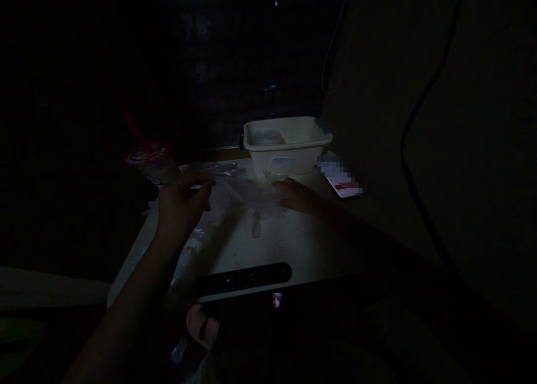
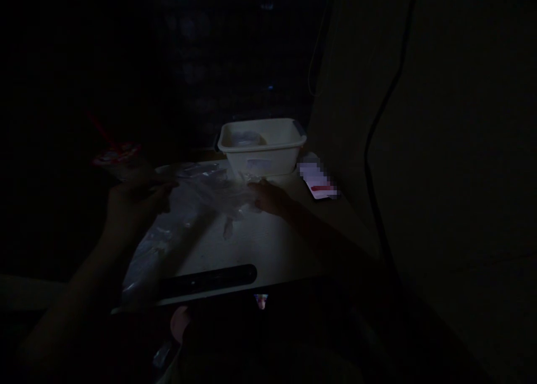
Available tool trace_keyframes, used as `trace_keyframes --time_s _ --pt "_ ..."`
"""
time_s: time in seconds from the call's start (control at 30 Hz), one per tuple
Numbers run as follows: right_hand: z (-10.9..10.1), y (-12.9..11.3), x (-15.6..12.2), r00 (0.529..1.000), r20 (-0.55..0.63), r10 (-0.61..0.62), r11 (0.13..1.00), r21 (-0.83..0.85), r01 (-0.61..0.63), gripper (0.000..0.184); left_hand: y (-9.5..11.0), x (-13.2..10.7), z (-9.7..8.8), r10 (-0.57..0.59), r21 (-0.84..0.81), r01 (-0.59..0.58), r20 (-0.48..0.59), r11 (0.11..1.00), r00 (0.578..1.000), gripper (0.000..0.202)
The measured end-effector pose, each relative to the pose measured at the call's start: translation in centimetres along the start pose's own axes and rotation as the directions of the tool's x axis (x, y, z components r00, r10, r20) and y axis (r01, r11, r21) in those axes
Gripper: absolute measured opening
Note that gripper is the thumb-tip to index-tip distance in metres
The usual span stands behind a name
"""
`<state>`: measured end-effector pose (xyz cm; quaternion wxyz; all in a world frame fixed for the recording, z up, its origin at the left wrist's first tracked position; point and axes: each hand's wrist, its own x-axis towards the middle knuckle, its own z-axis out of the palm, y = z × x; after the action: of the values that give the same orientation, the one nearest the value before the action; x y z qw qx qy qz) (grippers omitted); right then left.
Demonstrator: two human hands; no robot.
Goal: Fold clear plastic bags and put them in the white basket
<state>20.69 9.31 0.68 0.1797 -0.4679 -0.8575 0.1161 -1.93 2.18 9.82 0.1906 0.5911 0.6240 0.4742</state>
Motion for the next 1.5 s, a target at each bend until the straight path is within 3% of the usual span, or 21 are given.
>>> trace_keyframes --time_s 0.1,0.2,0.33,0.47,0.57,0.7,0.83,0.9,1.0,1.1,1.23,1.33,1.43,1.5 --pt "1.1 -1.0 1.4 0.999 0.032 0.018 1.000 0.017 -0.019 0.021 -0.3 0.1 -0.8 -0.037 0.083 0.039 -0.032 0.996 0.999 0.011" --pt "1.6 -2.3 3.6 0.999 0.024 0.043 0.997 0.057 -0.044 0.014 -0.2 0.3 -2.0 -0.070 0.056 0.076 -0.100 0.996 0.992 0.008" --pt "1.9 -4.3 6.4 0.999 0.022 0.040 0.983 0.177 -0.043 0.032 0.3 0.5 -3.4 -0.042 0.022 0.046 -0.169 0.999 0.985 0.007" --pt "1.5 -5.4 7.4 0.997 -0.071 0.008 0.913 0.407 0.021 0.048 0.3 0.4 -3.9 0.051 0.178 -0.010 -0.230 0.984 0.972 0.012" --pt "0.0 -5.9 6.4 0.982 -0.186 -0.043 0.874 0.470 0.128 0.045 0.3 0.2 -3.3 0.071 0.236 -0.024 -0.192 0.971 0.979 0.016" --pt "-3.1 -7.4 3.5 0.980 -0.089 -0.175 0.768 0.611 0.193 0.050 1.0 0.3 -1.7 0.256 0.386 -0.198 -0.107 0.901 0.961 0.017" --pt "-4.9 -9.1 0.9 0.974 -0.113 -0.197 0.847 0.481 0.227 0.076 2.7 0.2 -0.1 0.395 0.490 -0.342 -0.003 0.801 0.919 0.016" --pt "-5.0 -9.2 0.3 0.970 -0.174 -0.169 0.900 0.373 0.224 0.066 3.5 0.0 0.3 0.416 0.485 -0.389 0.056 0.783 0.908 0.016" --pt "-4.9 -8.8 0.0 0.960 -0.254 -0.116 0.944 0.272 0.186 0.030 4.5 -0.5 0.5 0.453 0.446 -0.448 0.101 0.775 0.886 0.015" --pt "-5.1 -8.4 -0.1 0.943 -0.328 -0.052 0.960 0.245 0.138 0.018 5.1 -0.9 0.4 0.427 0.360 -0.431 0.095 0.827 0.899 0.016" --pt "-5.6 -8.5 -0.4 0.936 -0.345 -0.069 0.965 0.216 0.151 0.028 5.5 -1.2 0.4 0.367 0.272 -0.382 0.106 0.883 0.924 0.014" --pt "-6.1 -8.5 -0.7 0.956 -0.282 -0.085 0.936 0.307 0.173 0.035 5.4 -1.1 0.3 0.371 0.274 -0.378 0.080 0.884 0.925 0.013" --pt "-6.6 -8.5 -1.1 0.971 -0.167 -0.173 0.840 0.489 0.234 0.043 5.1 -0.9 0.3 0.369 0.301 -0.370 0.060 0.879 0.927 0.015" --pt "-6.6 -8.5 -1.3 0.968 -0.128 -0.216 0.814 0.524 0.251 0.049 4.9 -0.9 0.3 0.362 0.304 -0.361 0.058 0.881 0.931 0.016"
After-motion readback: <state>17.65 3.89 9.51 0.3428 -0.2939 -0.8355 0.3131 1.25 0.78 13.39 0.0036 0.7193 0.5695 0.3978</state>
